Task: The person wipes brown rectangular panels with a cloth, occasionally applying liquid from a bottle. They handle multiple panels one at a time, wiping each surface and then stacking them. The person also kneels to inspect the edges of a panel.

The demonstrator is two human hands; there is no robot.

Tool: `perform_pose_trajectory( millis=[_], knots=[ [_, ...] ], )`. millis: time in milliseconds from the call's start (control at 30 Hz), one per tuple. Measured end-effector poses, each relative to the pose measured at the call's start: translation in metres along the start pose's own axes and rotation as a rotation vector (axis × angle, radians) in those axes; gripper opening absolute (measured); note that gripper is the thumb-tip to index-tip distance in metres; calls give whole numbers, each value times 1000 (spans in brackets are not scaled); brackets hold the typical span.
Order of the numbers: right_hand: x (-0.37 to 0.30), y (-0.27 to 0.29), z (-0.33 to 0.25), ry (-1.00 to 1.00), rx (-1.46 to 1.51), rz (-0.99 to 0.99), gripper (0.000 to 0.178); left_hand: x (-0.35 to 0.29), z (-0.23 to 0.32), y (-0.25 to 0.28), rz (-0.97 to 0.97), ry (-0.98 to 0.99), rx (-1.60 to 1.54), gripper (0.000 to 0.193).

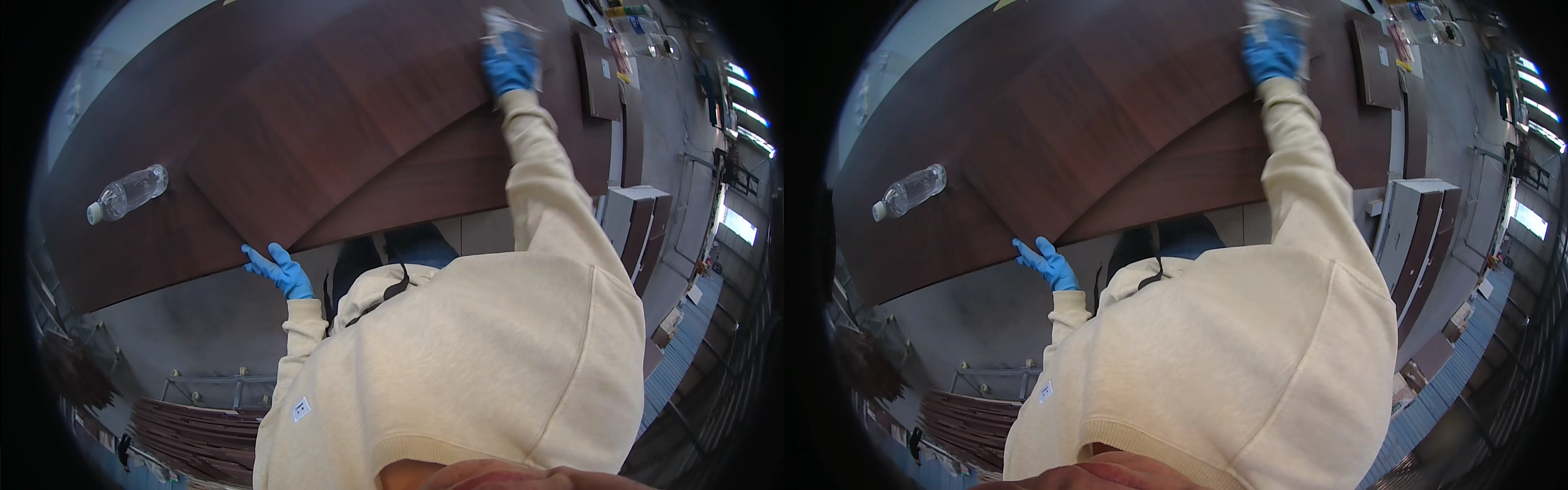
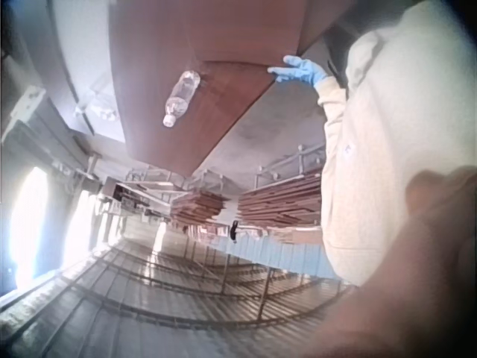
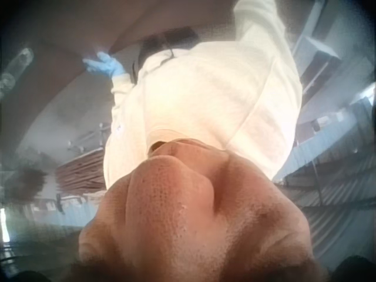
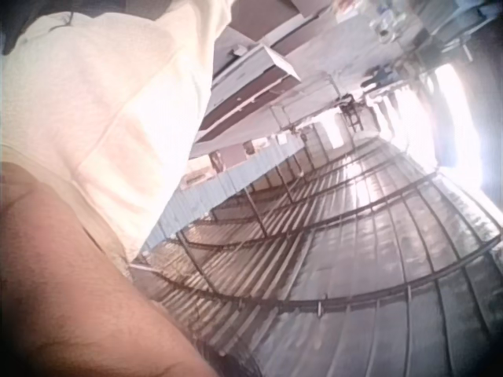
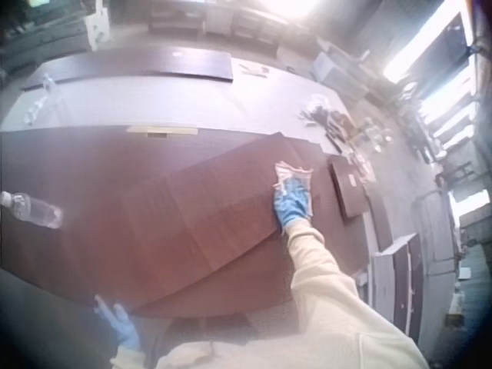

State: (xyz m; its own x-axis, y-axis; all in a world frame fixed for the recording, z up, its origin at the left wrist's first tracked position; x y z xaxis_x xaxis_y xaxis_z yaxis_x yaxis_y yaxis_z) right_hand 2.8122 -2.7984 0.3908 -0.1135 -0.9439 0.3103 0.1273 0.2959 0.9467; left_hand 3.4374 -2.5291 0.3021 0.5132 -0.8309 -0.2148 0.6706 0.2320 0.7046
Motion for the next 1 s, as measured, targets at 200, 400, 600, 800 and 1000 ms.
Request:
perform_pose_trajectory(
  millis=[200,400,600,800,1000],
  knots=[
    [12,34,-122,152,235,-48,37,-5,-6,7,31,26,0,75],
    [-98,138,-408,908,785,-383,40,3,-15,8,-31,-27,81,73],
    [84,8,-204,575,432,204,27,-5,1,9,-30,110,2,74],
    [189,-70,74,-62,248,150,35,2,4,4,-20,57,48,74],
    [145,-35,169,-405,439,114,40,3,3,9,-26,73,40,75]
  ],
)
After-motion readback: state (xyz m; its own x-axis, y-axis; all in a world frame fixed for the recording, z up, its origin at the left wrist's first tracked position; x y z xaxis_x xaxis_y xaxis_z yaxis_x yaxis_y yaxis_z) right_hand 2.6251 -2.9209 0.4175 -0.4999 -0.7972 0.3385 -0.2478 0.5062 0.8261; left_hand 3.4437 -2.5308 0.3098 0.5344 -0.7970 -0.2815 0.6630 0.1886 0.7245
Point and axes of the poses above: each hand's wrist, its own x-axis towards the middle knuckle, its own y-axis out of the back of the hand, z = x × y, the point moved 10 cm from there along x, towards the middle knuckle, and after that the axes turned 1 degree about -z, right-handed, at the moved point
